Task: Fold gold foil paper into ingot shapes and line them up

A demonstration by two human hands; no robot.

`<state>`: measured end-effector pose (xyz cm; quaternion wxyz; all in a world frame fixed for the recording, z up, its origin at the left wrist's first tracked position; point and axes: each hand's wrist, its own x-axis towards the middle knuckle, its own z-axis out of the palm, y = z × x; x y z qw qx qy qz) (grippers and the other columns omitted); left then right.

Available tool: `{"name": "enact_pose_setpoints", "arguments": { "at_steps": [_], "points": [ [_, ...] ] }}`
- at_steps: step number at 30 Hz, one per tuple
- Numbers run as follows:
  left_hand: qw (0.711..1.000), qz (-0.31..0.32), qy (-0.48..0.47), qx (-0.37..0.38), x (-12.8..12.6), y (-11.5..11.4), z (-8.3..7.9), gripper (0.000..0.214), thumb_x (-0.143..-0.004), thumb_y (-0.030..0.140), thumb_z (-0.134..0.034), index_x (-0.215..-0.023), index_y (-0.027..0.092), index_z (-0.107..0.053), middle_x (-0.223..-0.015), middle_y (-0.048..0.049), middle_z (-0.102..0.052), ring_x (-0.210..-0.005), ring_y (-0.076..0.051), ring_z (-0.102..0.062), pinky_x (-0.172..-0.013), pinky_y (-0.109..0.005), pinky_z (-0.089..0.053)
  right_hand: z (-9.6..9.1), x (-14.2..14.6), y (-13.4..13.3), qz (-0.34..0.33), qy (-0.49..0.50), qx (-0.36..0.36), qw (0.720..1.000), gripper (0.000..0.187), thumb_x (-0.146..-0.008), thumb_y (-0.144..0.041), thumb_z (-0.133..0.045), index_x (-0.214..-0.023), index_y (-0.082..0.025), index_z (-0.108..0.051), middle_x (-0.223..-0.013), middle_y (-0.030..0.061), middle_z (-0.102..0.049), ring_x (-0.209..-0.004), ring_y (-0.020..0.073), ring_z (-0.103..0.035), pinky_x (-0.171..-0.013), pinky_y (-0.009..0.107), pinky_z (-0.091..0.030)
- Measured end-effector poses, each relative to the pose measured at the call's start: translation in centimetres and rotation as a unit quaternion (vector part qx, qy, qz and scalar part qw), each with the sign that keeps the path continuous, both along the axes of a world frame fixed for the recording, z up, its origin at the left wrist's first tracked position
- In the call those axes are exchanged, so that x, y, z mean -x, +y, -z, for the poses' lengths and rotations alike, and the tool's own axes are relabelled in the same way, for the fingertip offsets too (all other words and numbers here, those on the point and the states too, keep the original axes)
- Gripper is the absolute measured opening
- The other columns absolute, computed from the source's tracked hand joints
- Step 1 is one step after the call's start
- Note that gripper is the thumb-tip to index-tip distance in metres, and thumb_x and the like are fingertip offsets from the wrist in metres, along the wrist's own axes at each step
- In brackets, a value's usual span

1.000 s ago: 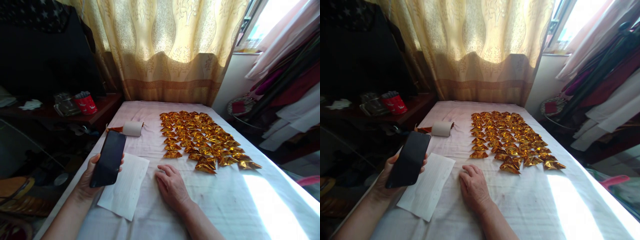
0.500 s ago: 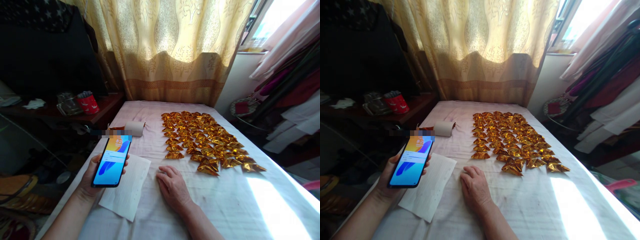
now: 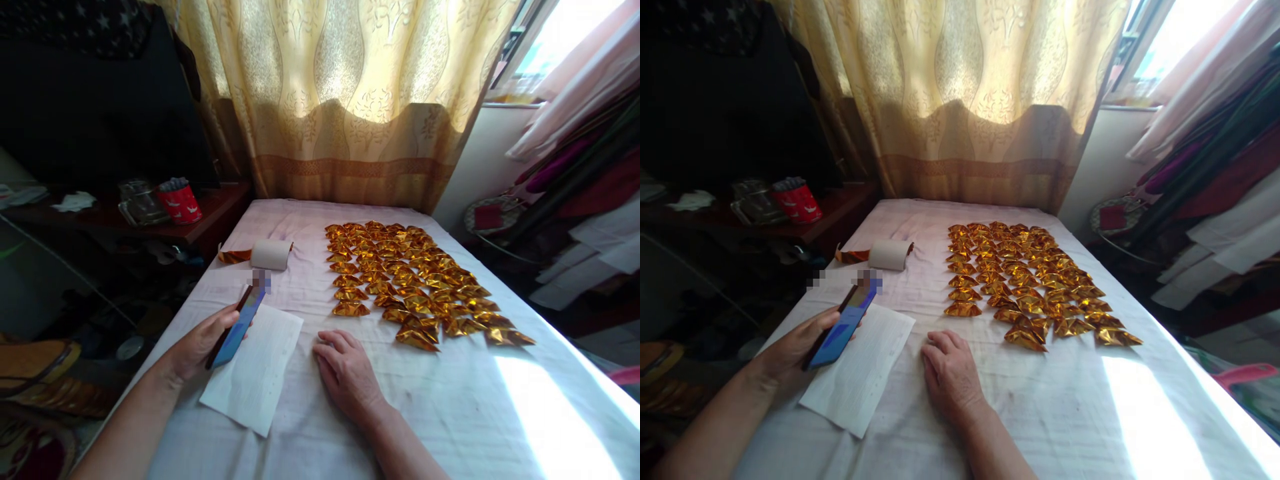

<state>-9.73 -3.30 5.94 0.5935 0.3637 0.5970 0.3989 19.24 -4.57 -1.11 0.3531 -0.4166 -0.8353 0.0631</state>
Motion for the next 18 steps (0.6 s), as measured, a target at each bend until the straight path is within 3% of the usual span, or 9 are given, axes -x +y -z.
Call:
{"name": "enact_pose_setpoints", "arguments": {
  "at_steps": [2, 3, 5, 7, 10, 18],
  "points": [
    [0.983, 0.031, 0.164, -0.070, -0.5, 0.0, 0.4, 0.058, -0.070, 0.048, -0.072, -0.120, 0.019, -0.066, -0.115, -0.0111, -0.071, -0.104, -0.030, -0.067, -0.086, -0.037, -0.055, 0.0, 0.0, 0.0, 0.000, -0.001, 0.000, 1.000, 0.021, -0.089, -0.013, -0.053, -0.097, -0.022, -0.071, -0.109, 0.0090, -0.070, -0.102, 0.0241, -0.062, -0.087, 0.039, -0.053],
    [0.961, 0.045, 0.250, -0.107, -0.8, 0.0, 0.6, 0.060, -0.068, 0.047, -0.073, -0.121, 0.020, -0.066, -0.120, -0.0106, -0.068, -0.111, -0.032, -0.063, -0.093, -0.039, -0.052, -0.1, 0.0, 0.0, -0.001, -0.002, 0.000, 1.000, 0.021, -0.090, -0.013, -0.053, -0.097, -0.022, -0.071, -0.109, 0.0091, -0.070, -0.102, 0.0241, -0.062, -0.087, 0.039, -0.053],
    [0.896, 0.074, 0.412, -0.147, -1.7, -0.3, 1.2, 0.060, -0.068, 0.045, -0.069, -0.123, 0.021, -0.065, -0.124, -0.0111, -0.065, -0.118, -0.034, -0.058, -0.102, -0.043, -0.044, 0.0, 0.0, 0.0, 0.000, -0.004, 0.002, 1.000, 0.021, -0.090, -0.014, -0.053, -0.097, -0.022, -0.071, -0.108, 0.0093, -0.070, -0.102, 0.0240, -0.061, -0.087, 0.039, -0.053],
    [0.836, 0.102, 0.520, -0.141, -2.6, -0.7, 1.8, 0.063, -0.073, 0.044, -0.064, -0.132, 0.020, -0.060, -0.125, -0.0123, -0.062, -0.119, -0.034, -0.056, -0.104, -0.043, -0.041, 0.0, 0.0, 0.0, 0.002, -0.002, 0.002, 1.000, 0.022, -0.090, -0.015, -0.052, -0.097, -0.022, -0.072, -0.109, 0.0094, -0.070, -0.102, 0.0235, -0.061, -0.088, 0.039, -0.052],
    [0.784, 0.128, 0.593, -0.129, -3.7, -1.5, 2.5, 0.065, -0.079, 0.041, -0.058, -0.139, 0.016, -0.052, -0.126, -0.0156, -0.058, -0.117, -0.033, -0.054, -0.104, -0.042, -0.040, 0.2, -0.1, 0.1, 0.001, 0.001, 0.002, 1.000, 0.022, -0.091, -0.015, -0.052, -0.098, -0.022, -0.072, -0.110, 0.0091, -0.070, -0.103, 0.0229, -0.061, -0.089, 0.039, -0.052],
    [0.736, 0.136, 0.659, -0.080, -4.1, -2.2, 1.6, 0.064, -0.082, 0.041, -0.057, -0.140, 0.014, -0.050, -0.124, -0.0171, -0.057, -0.112, -0.033, -0.055, -0.097, -0.041, -0.042, 0.1, -0.1, 0.1, -0.003, -0.003, 0.003, 1.000, 0.020, -0.089, -0.013, -0.055, -0.096, -0.022, -0.071, -0.109, 0.0079, -0.070, -0.102, 0.0227, -0.061, -0.088, 0.037, -0.051]
  ]
}}
